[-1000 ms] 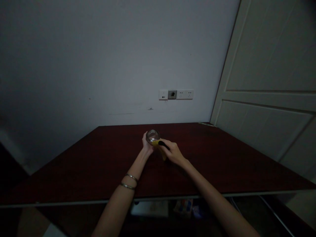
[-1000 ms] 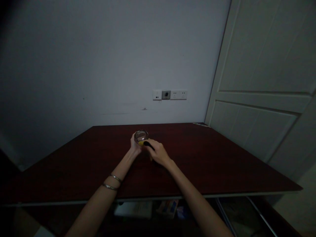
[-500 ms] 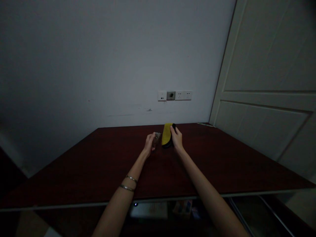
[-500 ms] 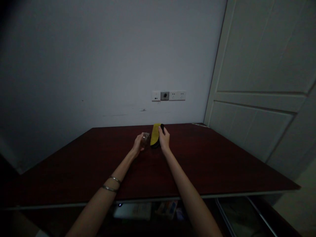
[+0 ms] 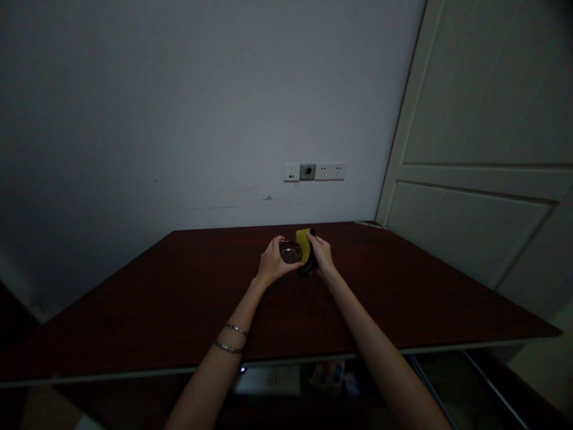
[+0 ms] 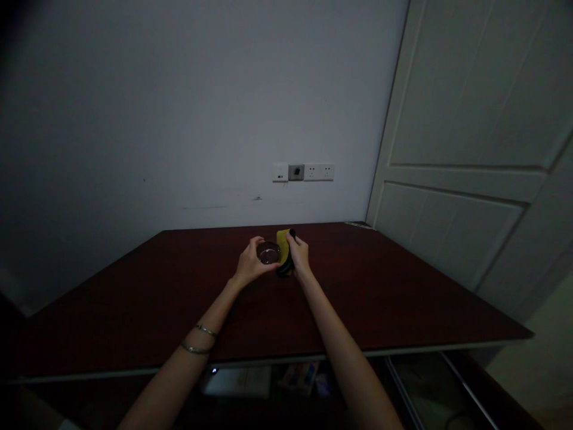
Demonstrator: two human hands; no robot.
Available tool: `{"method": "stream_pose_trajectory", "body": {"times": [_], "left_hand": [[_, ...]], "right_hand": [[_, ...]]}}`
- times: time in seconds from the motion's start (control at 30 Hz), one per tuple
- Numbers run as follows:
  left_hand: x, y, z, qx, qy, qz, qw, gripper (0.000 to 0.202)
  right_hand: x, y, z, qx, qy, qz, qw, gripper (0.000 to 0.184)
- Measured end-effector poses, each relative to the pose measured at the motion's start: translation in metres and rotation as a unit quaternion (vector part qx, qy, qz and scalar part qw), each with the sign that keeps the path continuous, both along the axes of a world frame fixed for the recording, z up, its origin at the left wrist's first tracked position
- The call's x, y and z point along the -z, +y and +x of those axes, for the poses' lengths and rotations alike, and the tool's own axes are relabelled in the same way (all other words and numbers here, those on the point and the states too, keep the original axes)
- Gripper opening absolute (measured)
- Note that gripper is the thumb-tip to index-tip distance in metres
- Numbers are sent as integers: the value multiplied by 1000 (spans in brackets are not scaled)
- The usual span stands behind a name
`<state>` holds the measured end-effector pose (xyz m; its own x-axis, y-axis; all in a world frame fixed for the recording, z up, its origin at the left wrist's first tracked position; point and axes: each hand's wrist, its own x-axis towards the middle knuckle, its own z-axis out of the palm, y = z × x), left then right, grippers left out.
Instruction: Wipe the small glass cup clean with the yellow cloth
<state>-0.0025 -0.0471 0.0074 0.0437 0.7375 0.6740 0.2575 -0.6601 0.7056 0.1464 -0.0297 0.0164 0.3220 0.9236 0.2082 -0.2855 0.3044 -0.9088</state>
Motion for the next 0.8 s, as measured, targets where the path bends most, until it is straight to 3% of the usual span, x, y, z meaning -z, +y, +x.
{"method": "stream_pose_trajectory", "body": {"times": [0.13, 0.23, 0.37, 0.47, 0.6, 0.8], "left_hand": [[1, 3, -2, -62, 190, 71, 977, 79], [4, 5, -4, -92, 268, 111, 952, 80], [7, 7, -4, -115, 288, 119, 943, 80], [7, 8, -4, -126, 286, 107, 944, 81], [7, 8, -2, -128, 278, 90, 948, 81], [4, 3, -1, -128, 283, 34, 950, 83]], "right_hand": [[-3, 10, 6, -36, -90, -9, 995, 38], [-4, 20, 8, -68, -118, -39, 990, 35], [-3, 27, 6, -156, -26, -100, 982, 30], [1, 23, 2, -230, 28, -90, 969, 22], [8, 14, -7, -227, 71, -20, 971, 21], [15, 12, -10, -267, 85, -95, 955, 29]]}}
